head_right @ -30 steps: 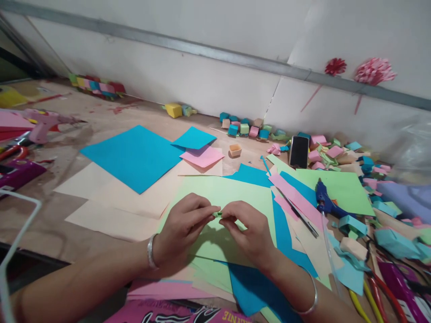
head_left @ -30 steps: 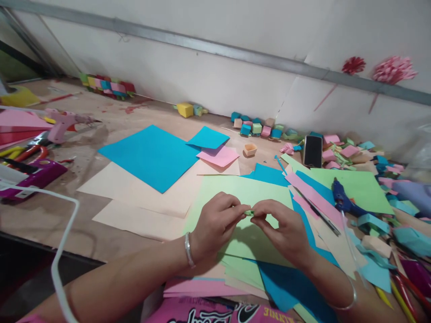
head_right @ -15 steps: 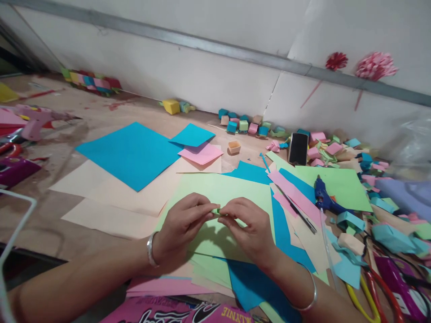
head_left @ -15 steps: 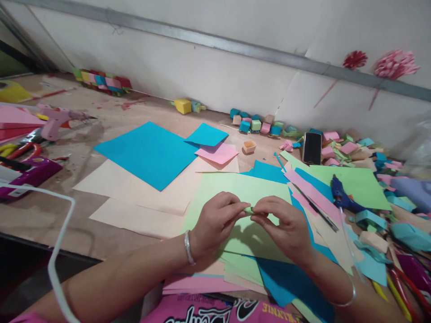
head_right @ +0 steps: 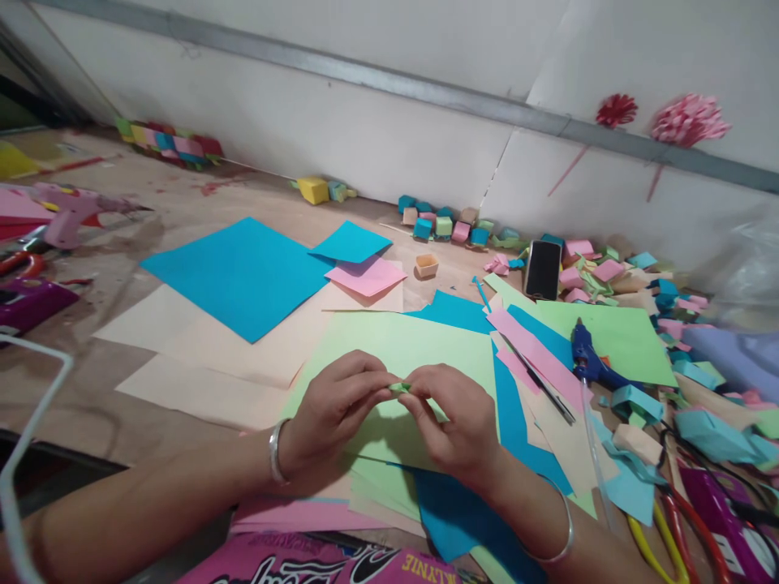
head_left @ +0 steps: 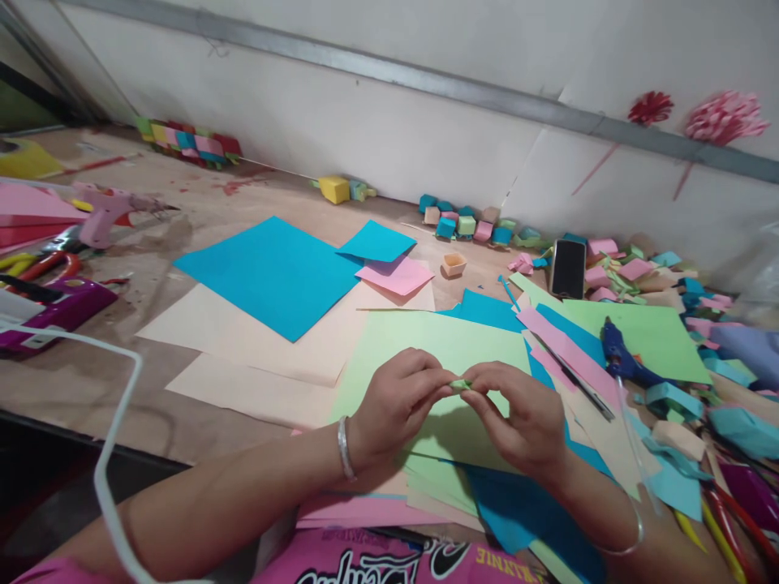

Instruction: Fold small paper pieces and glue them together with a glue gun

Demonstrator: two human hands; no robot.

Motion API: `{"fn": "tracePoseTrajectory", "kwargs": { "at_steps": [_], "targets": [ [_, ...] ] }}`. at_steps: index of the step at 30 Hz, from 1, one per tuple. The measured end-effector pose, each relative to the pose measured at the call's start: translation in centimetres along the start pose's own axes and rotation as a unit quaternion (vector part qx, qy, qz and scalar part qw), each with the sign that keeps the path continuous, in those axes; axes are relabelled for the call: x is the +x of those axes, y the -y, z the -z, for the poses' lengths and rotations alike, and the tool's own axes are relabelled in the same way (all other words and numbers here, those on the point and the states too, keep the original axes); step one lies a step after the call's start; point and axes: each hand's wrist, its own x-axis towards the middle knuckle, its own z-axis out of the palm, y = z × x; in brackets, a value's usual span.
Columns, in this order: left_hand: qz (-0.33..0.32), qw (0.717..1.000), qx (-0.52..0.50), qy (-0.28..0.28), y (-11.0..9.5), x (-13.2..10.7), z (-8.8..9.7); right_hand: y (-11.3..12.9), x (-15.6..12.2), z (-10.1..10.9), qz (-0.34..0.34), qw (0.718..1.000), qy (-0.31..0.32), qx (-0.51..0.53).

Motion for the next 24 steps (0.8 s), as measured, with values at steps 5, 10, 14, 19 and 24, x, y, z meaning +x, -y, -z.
{"fn": "tracePoseTrajectory", "kwargs": {
  "at_steps": [5,10,14,19,24],
  "targets": [
    [0.001,1.0,0.0,0.002,-0.1,-0.2,-0.3,0.1,-0.4,-0.4,0.0,1.0,-0.024,0.004],
    [0.01,1.0,-0.009,-0.004,0.0,-0.2,-0.3,-0.3,-0.9,-1.0,-0.032,0.996,-0.076,0.024],
    [0.018,0.999,-0.036,-0.007,-0.1,0.0,-0.1,-0.2,-1.1,-0.9,-0.05,0.997,-0.065,-0.01],
    [0.053,0.988,-0.146,-0.007,-0.6,0.5,0.3,0.5,-0.9,-0.5,-0.015,0.998,-0.037,-0.052],
    [0.102,0.964,-0.243,0.035,-0.9,0.9,0.7,0.9,-0.8,-0.3,0.003,0.998,-0.013,-0.057]
  ]
}}
